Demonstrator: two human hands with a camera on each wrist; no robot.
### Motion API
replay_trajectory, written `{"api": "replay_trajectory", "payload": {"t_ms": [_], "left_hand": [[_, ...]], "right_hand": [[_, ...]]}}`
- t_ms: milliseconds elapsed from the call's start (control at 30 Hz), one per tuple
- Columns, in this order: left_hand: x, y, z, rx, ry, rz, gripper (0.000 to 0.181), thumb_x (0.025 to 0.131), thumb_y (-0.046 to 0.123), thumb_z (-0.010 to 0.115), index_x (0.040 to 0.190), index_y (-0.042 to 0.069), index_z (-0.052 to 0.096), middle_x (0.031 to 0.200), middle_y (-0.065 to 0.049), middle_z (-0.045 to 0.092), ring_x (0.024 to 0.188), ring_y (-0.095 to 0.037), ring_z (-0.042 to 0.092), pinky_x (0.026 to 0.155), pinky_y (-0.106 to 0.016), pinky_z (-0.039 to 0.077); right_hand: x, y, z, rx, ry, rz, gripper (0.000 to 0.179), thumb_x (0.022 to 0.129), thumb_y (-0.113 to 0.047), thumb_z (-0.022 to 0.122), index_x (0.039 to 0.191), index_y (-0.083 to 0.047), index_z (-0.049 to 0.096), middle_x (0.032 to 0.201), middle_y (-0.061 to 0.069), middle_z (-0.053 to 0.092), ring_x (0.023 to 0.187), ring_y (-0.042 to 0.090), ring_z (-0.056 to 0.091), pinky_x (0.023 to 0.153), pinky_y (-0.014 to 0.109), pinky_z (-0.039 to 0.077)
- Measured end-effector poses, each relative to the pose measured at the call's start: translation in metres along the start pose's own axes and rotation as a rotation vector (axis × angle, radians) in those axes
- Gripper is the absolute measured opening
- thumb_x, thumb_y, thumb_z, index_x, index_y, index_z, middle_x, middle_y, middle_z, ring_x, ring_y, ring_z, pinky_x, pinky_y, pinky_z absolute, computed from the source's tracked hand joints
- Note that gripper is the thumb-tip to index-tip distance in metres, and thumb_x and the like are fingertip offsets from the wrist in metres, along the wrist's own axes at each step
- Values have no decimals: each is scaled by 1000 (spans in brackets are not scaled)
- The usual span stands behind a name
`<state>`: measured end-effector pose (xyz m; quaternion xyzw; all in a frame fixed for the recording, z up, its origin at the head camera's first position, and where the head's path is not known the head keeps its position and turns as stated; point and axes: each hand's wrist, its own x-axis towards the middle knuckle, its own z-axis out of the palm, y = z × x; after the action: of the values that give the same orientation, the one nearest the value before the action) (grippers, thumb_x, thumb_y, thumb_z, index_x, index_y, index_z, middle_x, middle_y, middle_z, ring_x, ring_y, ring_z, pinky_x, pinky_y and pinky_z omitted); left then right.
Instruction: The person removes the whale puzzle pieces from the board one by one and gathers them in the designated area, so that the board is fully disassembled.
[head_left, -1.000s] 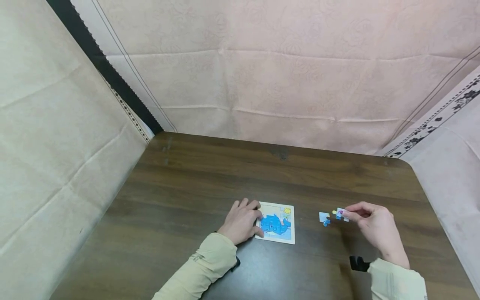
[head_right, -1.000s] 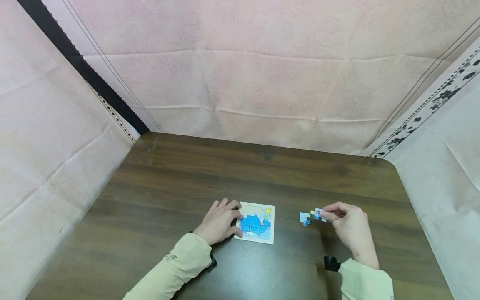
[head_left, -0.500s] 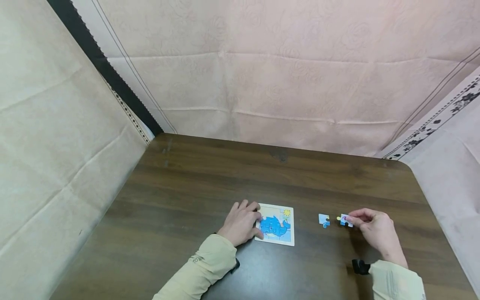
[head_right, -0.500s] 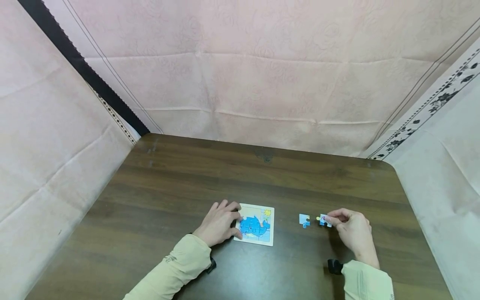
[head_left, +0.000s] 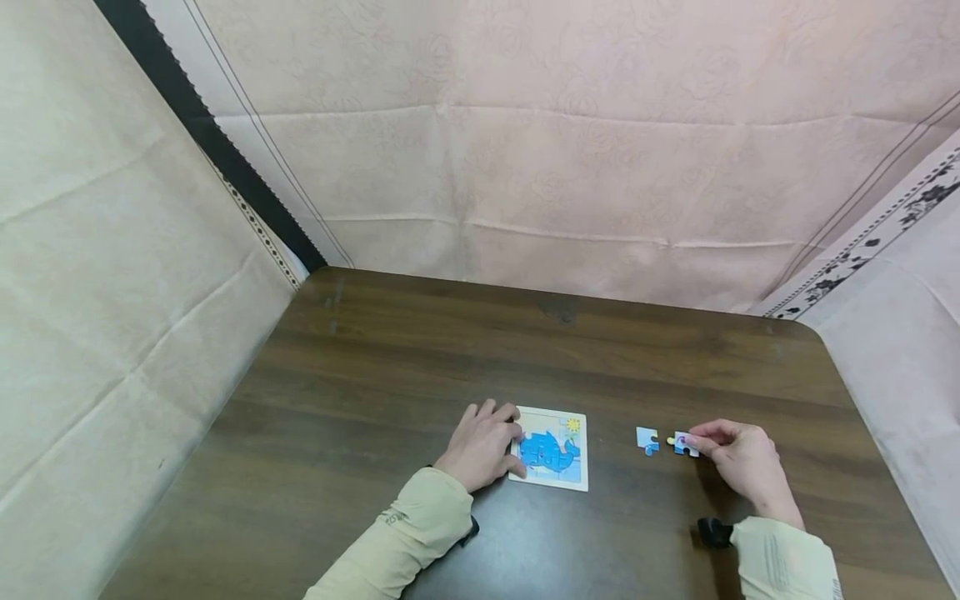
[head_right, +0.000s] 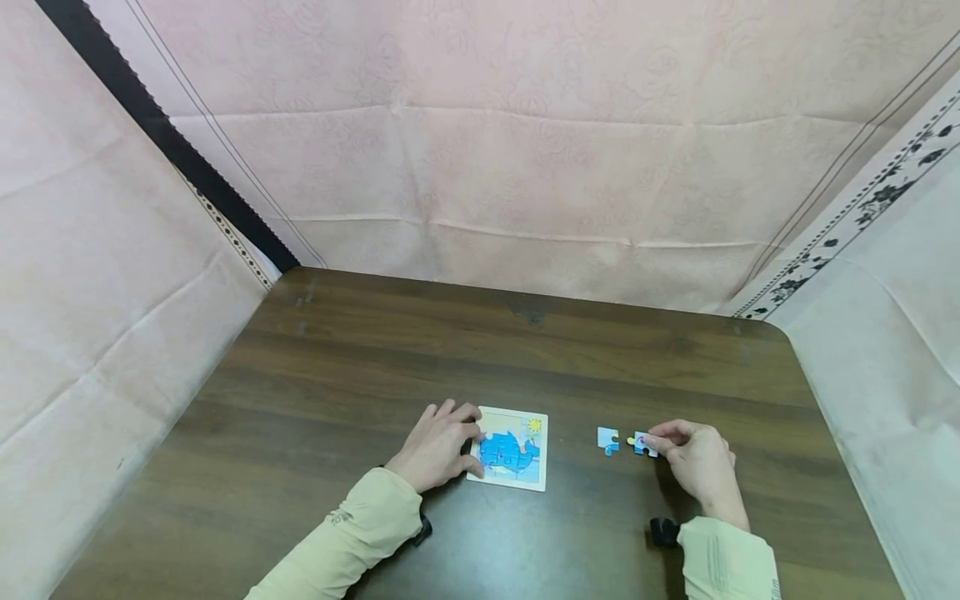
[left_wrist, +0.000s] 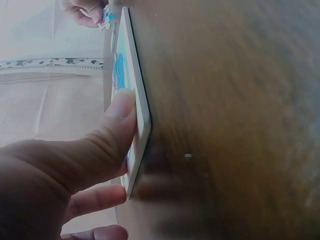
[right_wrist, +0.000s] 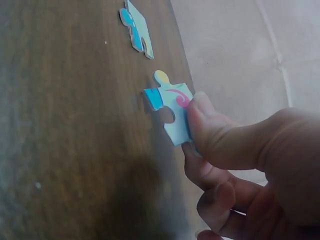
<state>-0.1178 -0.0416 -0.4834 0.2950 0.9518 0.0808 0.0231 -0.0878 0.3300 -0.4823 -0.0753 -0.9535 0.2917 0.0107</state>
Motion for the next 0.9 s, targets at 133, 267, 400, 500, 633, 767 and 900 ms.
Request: {"api": "replay_trajectory", "payload": {"t_ms": [133,267,400,500,633,767,900], "left_hand": [[1,0,-1,-1,-4,-4,43,73,54,77,104,23,76,120,5,57,98,-19,47,80,-34,37],[1,-1,0,-1,-3,-4,43,73,54,77,103,23,76,120,5,57,97,-19,47,79,-33,37],[0,-1,0,-1,-3,-5,42,73,54,77,103,23,76,119,4,58,96,-19,47,79,-33,36],[-1,0,0,0,-8,-8,42,73,54,77,102,24,76,119,4,58,96,-19,47,80,-33,36],[-1,1,0,1,-8,-8,42,73,55,77,101,24,76,120,4,58,97,-19,47,81,-34,37],[-1,0,0,-5,-2,-7,41,73,54,77,101,24,76,120,4,58,97,-19,47,80,-34,37],[-1,1,-1,-12,0,-4,41,73,54,77,101,24,76,119,4,58,96,-18,47,79,-33,36]], "right_hand": [[1,-3,1,-19,15,20,22,85,-36,75,87,-14,76,76,-4,71,70,18,55,66,38,37],[2,-5,2,-38,43,36,25,83,-40,76,85,-15,76,75,-3,71,78,28,60,75,49,32],[3,-7,4,-42,46,73,21,83,-37,76,84,-17,75,76,-1,72,85,35,60,79,54,24],[2,-8,4,-49,31,98,16,83,-33,77,84,-17,76,76,-1,71,85,34,60,80,54,23],[1,-10,2,-73,2,108,17,84,-34,76,84,-18,76,75,-2,71,86,36,60,79,55,23],[1,-10,2,-101,-8,99,18,83,-37,76,85,-18,76,77,-1,72,89,40,60,79,57,23],[2,-10,3,-113,-1,89,18,82,-36,77,84,-18,75,76,-2,71,88,39,61,79,59,23]]}}
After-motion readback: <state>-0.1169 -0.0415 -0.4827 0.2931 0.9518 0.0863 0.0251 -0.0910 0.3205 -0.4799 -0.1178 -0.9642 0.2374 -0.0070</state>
